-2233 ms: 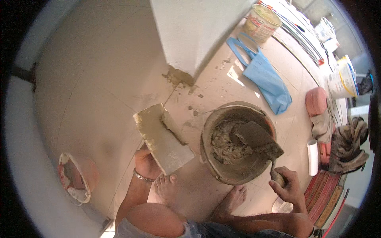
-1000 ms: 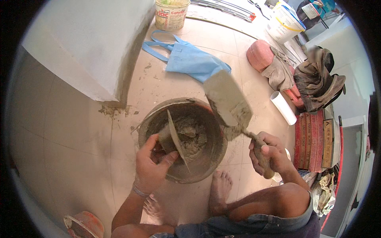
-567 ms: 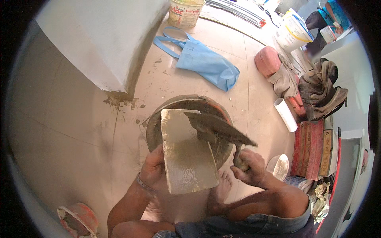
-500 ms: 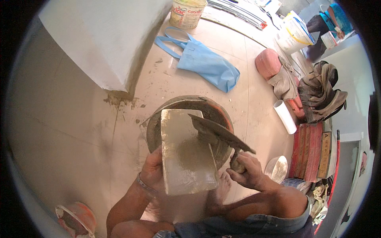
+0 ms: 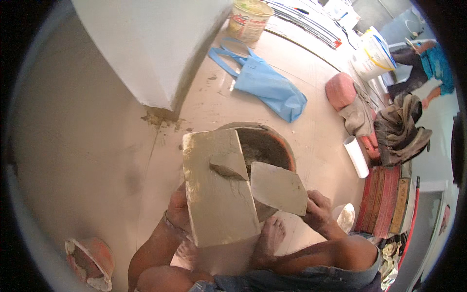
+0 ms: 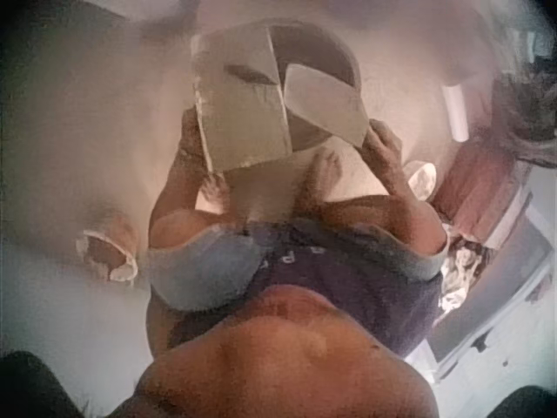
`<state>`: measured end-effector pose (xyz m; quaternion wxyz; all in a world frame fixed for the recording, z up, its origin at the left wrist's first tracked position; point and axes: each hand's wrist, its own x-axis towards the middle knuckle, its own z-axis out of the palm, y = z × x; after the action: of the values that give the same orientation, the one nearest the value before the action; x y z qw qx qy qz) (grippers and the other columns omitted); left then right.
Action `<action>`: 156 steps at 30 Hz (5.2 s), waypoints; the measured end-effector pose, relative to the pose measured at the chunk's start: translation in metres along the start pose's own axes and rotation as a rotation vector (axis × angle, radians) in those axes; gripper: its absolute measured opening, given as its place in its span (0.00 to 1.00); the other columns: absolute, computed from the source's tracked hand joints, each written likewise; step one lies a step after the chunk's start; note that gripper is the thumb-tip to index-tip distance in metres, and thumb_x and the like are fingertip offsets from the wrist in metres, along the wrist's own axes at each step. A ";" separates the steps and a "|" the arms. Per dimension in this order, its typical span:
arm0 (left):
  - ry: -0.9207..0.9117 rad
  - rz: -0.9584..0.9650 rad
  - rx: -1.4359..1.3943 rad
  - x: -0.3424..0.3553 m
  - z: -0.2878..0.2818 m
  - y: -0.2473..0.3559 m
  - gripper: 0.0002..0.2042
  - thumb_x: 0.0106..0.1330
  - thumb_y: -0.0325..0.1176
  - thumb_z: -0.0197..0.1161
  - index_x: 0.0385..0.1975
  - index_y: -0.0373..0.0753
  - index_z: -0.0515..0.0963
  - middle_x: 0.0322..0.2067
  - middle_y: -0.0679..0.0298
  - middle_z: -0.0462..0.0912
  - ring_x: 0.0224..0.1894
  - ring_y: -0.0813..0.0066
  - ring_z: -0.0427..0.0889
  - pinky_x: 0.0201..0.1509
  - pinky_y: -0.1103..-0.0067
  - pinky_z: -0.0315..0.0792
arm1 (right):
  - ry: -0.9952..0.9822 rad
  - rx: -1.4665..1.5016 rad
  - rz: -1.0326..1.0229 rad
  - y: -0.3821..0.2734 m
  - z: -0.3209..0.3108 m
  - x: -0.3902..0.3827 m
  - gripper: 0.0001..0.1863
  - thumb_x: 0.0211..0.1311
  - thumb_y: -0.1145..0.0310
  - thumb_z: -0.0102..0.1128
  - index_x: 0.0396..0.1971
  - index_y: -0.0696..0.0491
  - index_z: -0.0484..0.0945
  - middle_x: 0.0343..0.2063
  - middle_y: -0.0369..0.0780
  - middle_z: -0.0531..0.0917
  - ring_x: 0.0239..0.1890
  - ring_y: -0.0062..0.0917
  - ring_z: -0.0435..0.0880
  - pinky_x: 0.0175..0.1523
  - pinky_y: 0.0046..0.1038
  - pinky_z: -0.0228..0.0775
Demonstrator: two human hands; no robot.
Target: The person mixes cement in a bucket using a trowel, then scoops and applies the cement to the floor near a wall using a trowel and a larger flat tool. The person smooths the applied cement along the base of the wall.
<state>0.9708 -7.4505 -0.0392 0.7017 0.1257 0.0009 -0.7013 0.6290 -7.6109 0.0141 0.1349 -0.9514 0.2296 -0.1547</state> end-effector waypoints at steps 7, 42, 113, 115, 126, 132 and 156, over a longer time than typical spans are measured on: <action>0.219 0.360 0.287 -0.027 -0.006 0.043 0.26 0.64 0.35 0.62 0.60 0.32 0.67 0.53 0.53 0.79 0.54 0.60 0.81 0.57 0.62 0.77 | -0.332 0.121 0.252 -0.019 -0.042 0.031 0.19 0.54 0.67 0.73 0.46 0.51 0.79 0.32 0.44 0.84 0.29 0.39 0.87 0.34 0.36 0.80; 0.643 0.397 0.384 0.113 -0.112 0.120 0.12 0.64 0.28 0.67 0.45 0.36 0.75 0.41 0.60 0.83 0.41 0.66 0.86 0.43 0.70 0.85 | -0.780 0.097 0.529 -0.062 -0.052 0.113 0.17 0.61 0.63 0.67 0.43 0.60 0.79 0.38 0.49 0.86 0.42 0.46 0.86 0.46 0.40 0.78; 0.022 0.737 1.341 0.030 0.056 0.028 0.24 0.52 0.17 0.72 0.50 0.35 0.74 0.46 0.56 0.83 0.53 0.62 0.83 0.66 0.62 0.71 | -0.456 0.672 0.673 -0.013 -0.105 0.085 0.13 0.65 0.64 0.62 0.39 0.60 0.78 0.20 0.33 0.76 0.19 0.16 0.74 0.25 0.22 0.67; -0.198 0.867 1.445 0.043 0.061 0.024 0.24 0.49 0.16 0.71 0.48 0.37 0.77 0.47 0.53 0.83 0.56 0.58 0.81 0.68 0.56 0.68 | -0.524 0.847 0.824 -0.018 -0.102 0.091 0.13 0.67 0.63 0.60 0.39 0.58 0.77 0.20 0.32 0.75 0.18 0.16 0.74 0.23 0.22 0.67; -0.165 1.064 1.871 0.058 0.078 -0.004 0.25 0.45 0.20 0.71 0.48 0.40 0.81 0.47 0.59 0.83 0.54 0.57 0.81 0.62 0.59 0.73 | -0.434 1.492 0.916 -0.041 -0.055 0.085 0.17 0.74 0.55 0.53 0.43 0.57 0.73 0.21 0.38 0.75 0.12 0.22 0.73 0.17 0.26 0.67; -0.183 1.047 2.101 0.061 0.093 0.014 0.27 0.42 0.21 0.72 0.49 0.40 0.82 0.46 0.61 0.83 0.52 0.60 0.82 0.59 0.63 0.75 | -0.416 1.641 0.861 -0.031 -0.076 0.083 0.18 0.72 0.56 0.54 0.44 0.58 0.73 0.22 0.41 0.76 0.11 0.22 0.72 0.15 0.25 0.66; 0.025 -0.003 0.109 0.033 0.037 0.004 0.30 0.72 0.49 0.52 0.68 0.35 0.63 0.66 0.54 0.69 0.68 0.52 0.66 0.74 0.57 0.57 | 0.079 0.791 0.167 -0.051 -0.034 0.068 0.21 0.69 0.65 0.60 0.56 0.58 0.70 0.48 0.45 0.77 0.50 0.31 0.78 0.54 0.29 0.69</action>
<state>0.9688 -7.4891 -0.0085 0.6927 0.1724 -0.0284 -0.6998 0.6946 -7.6056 0.0780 0.4936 -0.7974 0.2341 -0.2562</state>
